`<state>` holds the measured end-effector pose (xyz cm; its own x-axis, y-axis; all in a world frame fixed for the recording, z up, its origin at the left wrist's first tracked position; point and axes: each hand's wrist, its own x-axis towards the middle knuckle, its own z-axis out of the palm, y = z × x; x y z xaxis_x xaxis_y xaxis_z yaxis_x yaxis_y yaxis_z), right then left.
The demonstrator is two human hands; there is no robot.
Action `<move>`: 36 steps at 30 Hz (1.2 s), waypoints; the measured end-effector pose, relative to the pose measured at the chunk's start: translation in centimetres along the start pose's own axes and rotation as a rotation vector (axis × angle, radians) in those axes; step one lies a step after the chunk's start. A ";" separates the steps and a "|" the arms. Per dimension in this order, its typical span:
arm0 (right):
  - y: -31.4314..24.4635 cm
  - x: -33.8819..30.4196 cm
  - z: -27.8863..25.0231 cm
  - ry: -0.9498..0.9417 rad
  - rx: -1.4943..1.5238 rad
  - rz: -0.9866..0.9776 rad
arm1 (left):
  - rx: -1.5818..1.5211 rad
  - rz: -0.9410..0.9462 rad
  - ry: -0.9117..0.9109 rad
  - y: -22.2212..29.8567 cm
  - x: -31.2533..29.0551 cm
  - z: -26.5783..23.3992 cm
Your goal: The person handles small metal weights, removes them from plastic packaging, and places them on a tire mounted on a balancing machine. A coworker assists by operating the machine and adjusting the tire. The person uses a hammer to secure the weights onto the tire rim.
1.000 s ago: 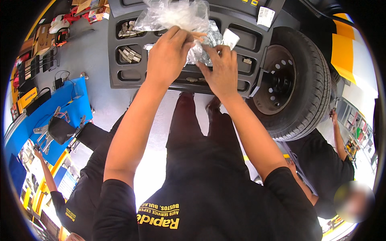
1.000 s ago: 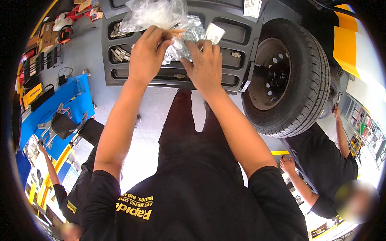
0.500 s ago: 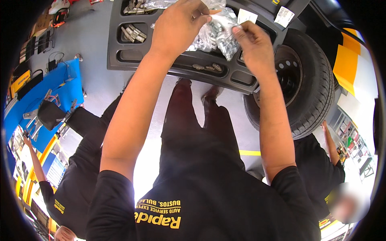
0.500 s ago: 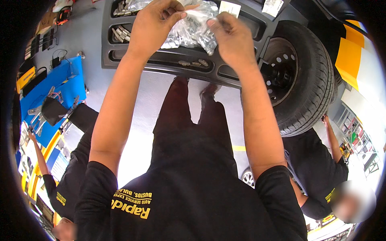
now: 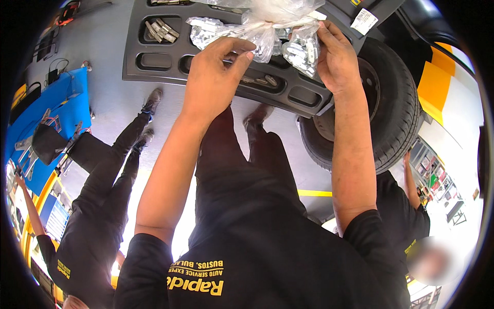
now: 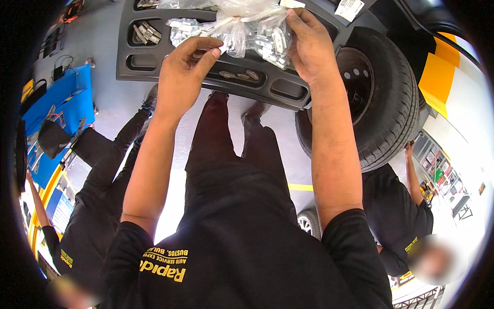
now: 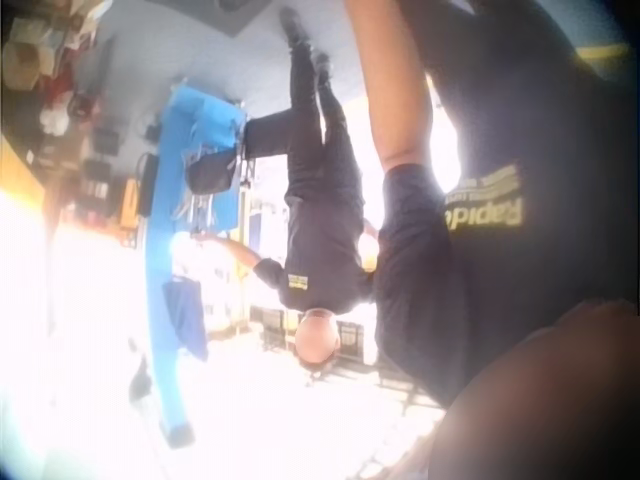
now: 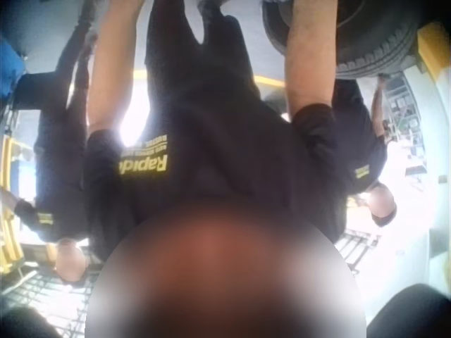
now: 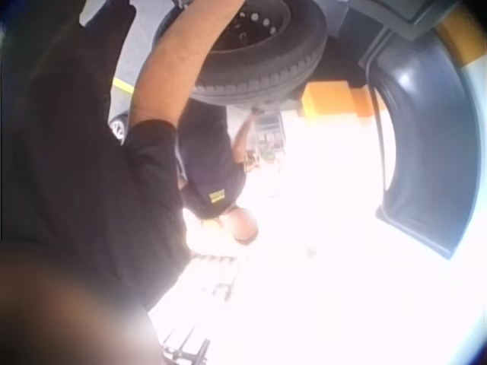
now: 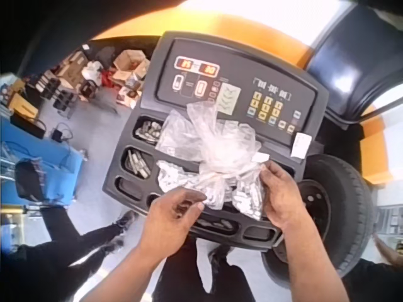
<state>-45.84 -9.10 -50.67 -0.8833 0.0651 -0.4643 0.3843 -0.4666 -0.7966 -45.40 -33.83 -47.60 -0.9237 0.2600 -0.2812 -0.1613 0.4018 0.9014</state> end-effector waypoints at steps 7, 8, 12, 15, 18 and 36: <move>0.1 -0.2 -0.3 0.068 -0.144 0.030 | -0.355 -0.063 -0.103 0.6 -0.3 3.6; 0.2 -0.3 -0.3 0.059 -0.146 0.033 | -0.348 -0.071 -0.103 0.7 -0.3 3.8; 0.5 -0.5 -0.3 0.044 -0.173 0.017 | -0.310 -0.082 -0.099 0.7 -0.1 4.4; 0.6 -0.5 -0.4 0.051 -0.169 0.021 | -0.290 -0.083 -0.099 0.7 -0.1 4.3; 0.7 -0.3 -0.5 0.052 -0.149 0.026 | -0.310 -0.089 -0.095 0.9 -0.1 4.5; 4.5 -2.7 2.4 0.308 -1.128 -0.626 | 0.529 0.420 0.089 -3.3 1.9 -0.4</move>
<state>-42.31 -13.47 -52.06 -0.9529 0.2651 0.1472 0.0805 0.6893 -0.7200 -46.79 -35.05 -51.01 -0.8995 0.4239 0.1060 0.3880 0.6634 0.6398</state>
